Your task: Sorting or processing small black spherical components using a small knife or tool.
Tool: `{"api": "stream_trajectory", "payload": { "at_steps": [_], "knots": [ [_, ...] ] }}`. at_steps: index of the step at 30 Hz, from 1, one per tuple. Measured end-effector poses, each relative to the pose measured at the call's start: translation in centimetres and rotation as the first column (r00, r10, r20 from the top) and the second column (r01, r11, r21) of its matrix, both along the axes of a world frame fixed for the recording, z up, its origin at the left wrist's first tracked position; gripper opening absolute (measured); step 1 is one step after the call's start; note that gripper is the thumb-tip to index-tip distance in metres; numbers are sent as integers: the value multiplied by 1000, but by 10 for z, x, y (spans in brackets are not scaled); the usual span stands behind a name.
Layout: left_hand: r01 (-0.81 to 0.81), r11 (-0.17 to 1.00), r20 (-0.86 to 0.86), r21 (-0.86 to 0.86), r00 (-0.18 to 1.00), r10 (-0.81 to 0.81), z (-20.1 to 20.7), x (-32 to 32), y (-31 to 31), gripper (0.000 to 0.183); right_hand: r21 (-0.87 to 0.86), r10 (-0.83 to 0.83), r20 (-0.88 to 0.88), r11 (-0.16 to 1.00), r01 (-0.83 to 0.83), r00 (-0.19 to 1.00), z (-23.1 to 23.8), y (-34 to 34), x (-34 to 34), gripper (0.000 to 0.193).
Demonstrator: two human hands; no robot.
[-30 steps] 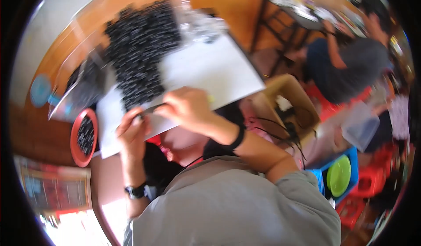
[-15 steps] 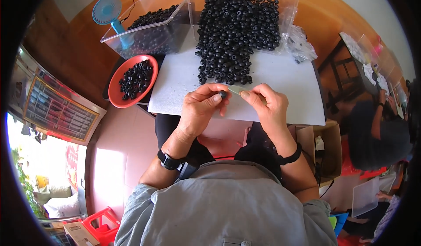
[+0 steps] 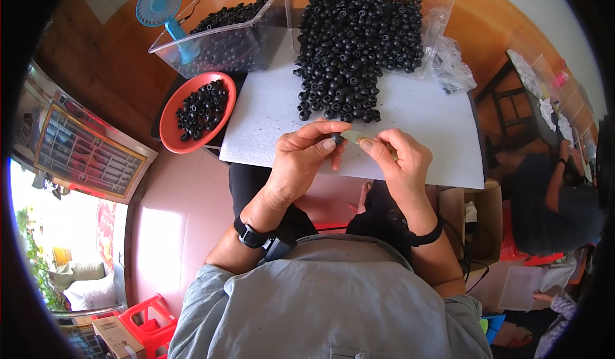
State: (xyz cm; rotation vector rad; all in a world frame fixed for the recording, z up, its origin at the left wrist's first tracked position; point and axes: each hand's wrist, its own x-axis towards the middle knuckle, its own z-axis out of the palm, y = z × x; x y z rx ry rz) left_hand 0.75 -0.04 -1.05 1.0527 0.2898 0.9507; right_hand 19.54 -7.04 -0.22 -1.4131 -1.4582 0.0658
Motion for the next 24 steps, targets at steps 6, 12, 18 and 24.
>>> {"api": "stream_trajectory", "payload": {
  "at_steps": [6, 12, 18, 24],
  "knots": [
    [3, 1000, 10, 7, 1000, -3, -2, 1, 0, 27, 21, -5, 25, 1000, 4, 1000, 0, 0, 0, 29],
    [-4, 1000, -1, 13, 1000, 4, -1, 1, 0, 27, 39, -17, 33, 999, 16, 999, 0, -1, 0, 29],
    [3, 1000, 14, 15, 1000, -3, -1, 1, 0, 27, 18, -19, 18, 1000, 18, 1000, 0, -1, 0, 29],
    [-2, 1000, 2, 28, 1000, 2, -2, 1, 0, 27, 29, -23, 37, 999, 22, 999, -1, 0, 0, 28]
  ]
}}
